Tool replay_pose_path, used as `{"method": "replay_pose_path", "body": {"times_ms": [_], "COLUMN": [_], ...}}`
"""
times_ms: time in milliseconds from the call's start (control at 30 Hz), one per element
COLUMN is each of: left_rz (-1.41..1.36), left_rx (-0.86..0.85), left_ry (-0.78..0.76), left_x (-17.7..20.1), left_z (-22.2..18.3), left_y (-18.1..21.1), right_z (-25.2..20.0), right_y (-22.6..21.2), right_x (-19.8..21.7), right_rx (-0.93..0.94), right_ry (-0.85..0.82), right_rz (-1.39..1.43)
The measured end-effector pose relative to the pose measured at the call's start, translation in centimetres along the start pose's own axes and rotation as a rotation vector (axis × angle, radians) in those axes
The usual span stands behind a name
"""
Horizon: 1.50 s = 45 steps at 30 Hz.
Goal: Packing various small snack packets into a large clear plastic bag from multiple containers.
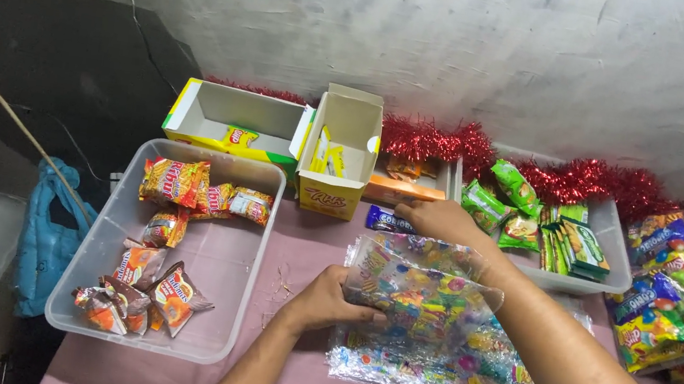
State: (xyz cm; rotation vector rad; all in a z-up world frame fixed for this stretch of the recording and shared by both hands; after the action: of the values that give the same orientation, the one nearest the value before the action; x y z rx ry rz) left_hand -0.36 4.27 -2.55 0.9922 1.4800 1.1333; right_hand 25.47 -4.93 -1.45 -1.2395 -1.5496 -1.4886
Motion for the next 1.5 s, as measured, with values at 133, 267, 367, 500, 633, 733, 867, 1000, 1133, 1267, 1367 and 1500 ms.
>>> {"method": "replay_pose_path", "body": {"times_ms": [133,267,367,500,633,733,867,1000,1133,1267,1367,1500], "left_rz": [0.007,0.039,0.041,0.036,0.01,-0.007,-0.01,0.026,0.047,0.041,0.059,0.081], "left_rx": [-0.01,-0.051,-0.094,-0.152,-0.172,-0.189,-0.25,-0.26,-0.256,-0.219,-0.211,-0.198], "left_ry": [-0.006,-0.003,0.018,0.081,0.13,0.201,0.22,0.203,0.19,0.181,0.178,0.176], "left_x": [0.0,-0.2,-0.4,-0.4,-0.9,-0.8,-0.9,-1.0,-1.0,-1.2,-0.9,-0.9], "left_z": [0.2,0.3,0.0,0.0,-0.7,-0.9,-0.7,-0.2,-0.3,-0.7,-0.5,-0.3], "left_y": [-0.3,-0.6,-0.2,-0.1,1.2,1.7,1.5,0.4,0.6,1.2,0.7,0.5], "right_z": [-0.4,-1.5,-2.7,-5.6,-8.8,-11.1,-13.2,-14.1,-13.7,-13.0,-12.1,-11.0], "right_y": [0.1,1.0,1.7,2.7,2.7,1.8,0.3,-0.7,-1.8,-2.3,-2.6,-3.0], "right_x": [0.5,4.5,7.1,10.8,13.6,15.6,19.6,20.9,22.1,22.0,21.8,21.8], "right_rx": [0.007,-0.09,-0.188,-0.314,-0.394,-0.447,-0.415,-0.376,-0.354,-0.323,-0.298,-0.224], "right_ry": [0.015,0.062,0.191,0.387,0.445,0.512,0.394,0.259,0.156,0.061,0.008,-0.027], "right_rz": [0.028,0.372,0.691,0.897,1.13,1.24,1.135,0.844,0.89,0.893,0.851,0.76]}}
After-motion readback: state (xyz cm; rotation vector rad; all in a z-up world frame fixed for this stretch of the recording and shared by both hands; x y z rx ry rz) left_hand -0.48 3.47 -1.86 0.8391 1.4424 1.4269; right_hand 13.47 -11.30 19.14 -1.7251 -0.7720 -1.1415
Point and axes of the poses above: each hand's wrist, its own z-axis towards the middle knuckle, its own x-axis out of the back of the hand, y = z × x, the point moved 1 cm from there along z, towards the middle knuckle, and after that the axes turned 11 degrees about -z, right-handed, at the moved point
